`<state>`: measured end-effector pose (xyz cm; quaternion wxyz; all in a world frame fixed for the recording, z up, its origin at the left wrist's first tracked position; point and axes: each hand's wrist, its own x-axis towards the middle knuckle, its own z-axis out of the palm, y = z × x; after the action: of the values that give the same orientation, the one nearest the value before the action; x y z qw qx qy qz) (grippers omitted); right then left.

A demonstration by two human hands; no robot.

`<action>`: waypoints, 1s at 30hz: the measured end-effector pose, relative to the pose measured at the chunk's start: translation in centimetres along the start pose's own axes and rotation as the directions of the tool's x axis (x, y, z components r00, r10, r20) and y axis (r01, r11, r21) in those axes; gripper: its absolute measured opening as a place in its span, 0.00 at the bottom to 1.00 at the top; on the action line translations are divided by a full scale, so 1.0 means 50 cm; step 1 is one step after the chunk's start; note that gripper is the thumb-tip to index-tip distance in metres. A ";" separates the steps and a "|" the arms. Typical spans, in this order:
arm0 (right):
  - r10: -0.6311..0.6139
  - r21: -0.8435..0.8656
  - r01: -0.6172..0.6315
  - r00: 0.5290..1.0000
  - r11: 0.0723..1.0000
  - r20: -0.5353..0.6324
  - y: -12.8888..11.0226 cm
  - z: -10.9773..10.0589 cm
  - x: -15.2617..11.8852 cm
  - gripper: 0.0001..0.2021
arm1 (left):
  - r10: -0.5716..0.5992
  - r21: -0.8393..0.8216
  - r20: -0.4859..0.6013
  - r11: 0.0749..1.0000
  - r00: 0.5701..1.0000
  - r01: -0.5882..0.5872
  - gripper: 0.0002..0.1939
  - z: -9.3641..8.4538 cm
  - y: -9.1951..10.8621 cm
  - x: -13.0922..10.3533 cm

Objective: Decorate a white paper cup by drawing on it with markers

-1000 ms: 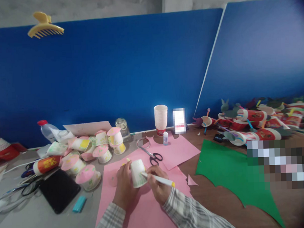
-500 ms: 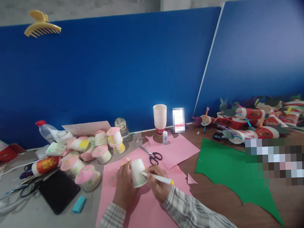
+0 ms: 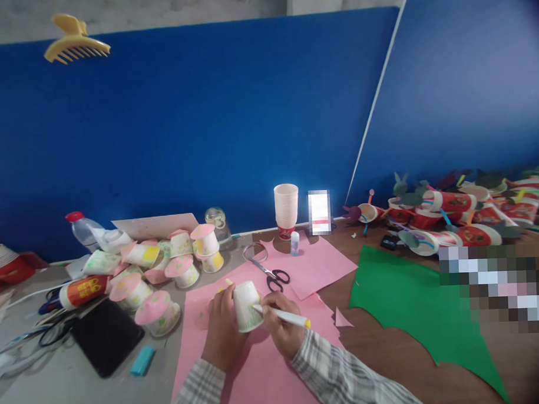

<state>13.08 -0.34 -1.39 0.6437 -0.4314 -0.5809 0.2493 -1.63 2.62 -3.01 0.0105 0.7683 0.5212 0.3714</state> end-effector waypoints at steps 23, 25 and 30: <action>0.003 0.013 -0.004 0.999 1.000 0.032 -0.003 -0.005 0.003 0.08 | 0.012 0.022 0.018 1.000 1.000 -0.012 0.34 0.001 -0.005 -0.001; 0.003 0.029 -0.004 0.999 1.000 0.042 -0.005 -0.005 0.004 0.08 | 0.013 0.022 0.016 1.000 1.000 -0.014 0.34 0.001 -0.005 -0.001; 0.013 0.040 -0.014 0.999 0.999 0.043 -0.008 -0.005 0.008 0.08 | 0.011 0.030 0.028 0.999 1.000 -0.012 0.34 0.000 -0.005 -0.001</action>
<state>13.33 -0.28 -0.84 0.6381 -0.4167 -0.5864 0.2746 -1.85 2.71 -3.12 0.0040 0.7766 0.5219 0.3529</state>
